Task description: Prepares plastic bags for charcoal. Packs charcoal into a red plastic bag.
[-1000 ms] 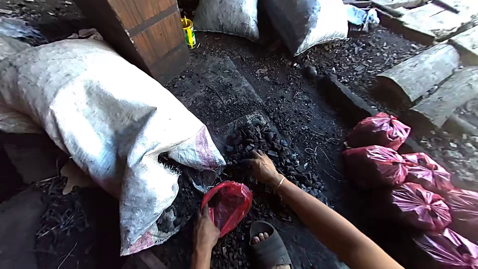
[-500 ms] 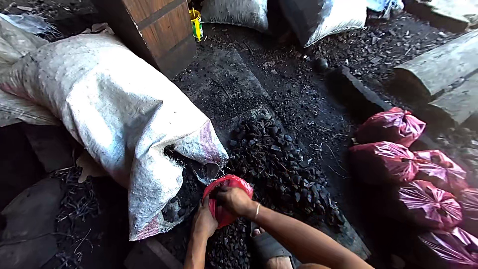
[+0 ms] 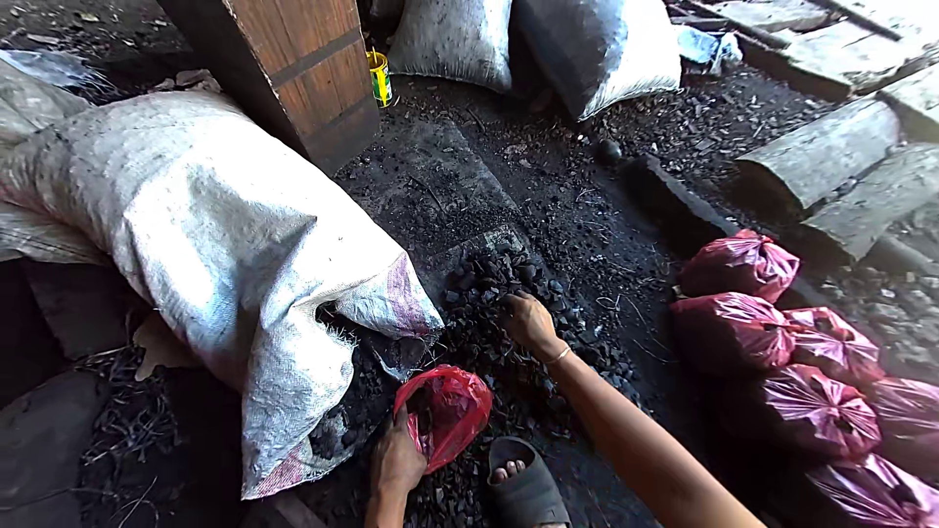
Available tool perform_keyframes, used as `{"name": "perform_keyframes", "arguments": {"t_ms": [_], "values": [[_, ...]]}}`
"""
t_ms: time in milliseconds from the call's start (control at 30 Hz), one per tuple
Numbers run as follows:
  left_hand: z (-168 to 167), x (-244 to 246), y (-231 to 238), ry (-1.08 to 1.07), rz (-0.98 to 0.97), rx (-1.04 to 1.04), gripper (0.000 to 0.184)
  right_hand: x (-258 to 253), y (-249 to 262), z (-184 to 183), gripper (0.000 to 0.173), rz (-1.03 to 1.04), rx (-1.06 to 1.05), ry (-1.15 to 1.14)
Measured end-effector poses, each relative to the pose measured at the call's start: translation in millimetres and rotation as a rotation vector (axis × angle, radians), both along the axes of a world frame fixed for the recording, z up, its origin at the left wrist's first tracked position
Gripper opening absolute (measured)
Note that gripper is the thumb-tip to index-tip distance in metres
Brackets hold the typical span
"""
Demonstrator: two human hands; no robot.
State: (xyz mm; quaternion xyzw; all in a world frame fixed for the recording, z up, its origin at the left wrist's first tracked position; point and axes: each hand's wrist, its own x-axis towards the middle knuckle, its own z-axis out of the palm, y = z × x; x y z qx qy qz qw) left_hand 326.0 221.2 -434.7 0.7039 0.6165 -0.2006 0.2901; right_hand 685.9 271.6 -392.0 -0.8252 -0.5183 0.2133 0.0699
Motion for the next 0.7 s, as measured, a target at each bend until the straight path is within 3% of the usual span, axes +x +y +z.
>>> {"name": "perform_keyframes", "arguments": {"t_ms": [100,233,400,567,700], "values": [[-3,0,1,-0.006,0.012,-0.004,0.118,11,6,-25,0.036,0.065,-0.030,-0.008],[-5,-3,-1,0.000,0.034,-0.003,0.117,26,3,-48,0.028,0.057,0.090,0.069],[-3,-3,10,0.061,0.025,-0.048,0.117,29,-13,-30,0.028,-0.030,0.236,0.157],[6,4,17,0.041,0.000,-0.070,0.114,-57,-49,27,0.023,0.264,0.324,0.252],[3,-3,17,-0.001,0.024,-0.080,0.115,-127,-63,18,0.022,0.614,0.230,0.158]]}}
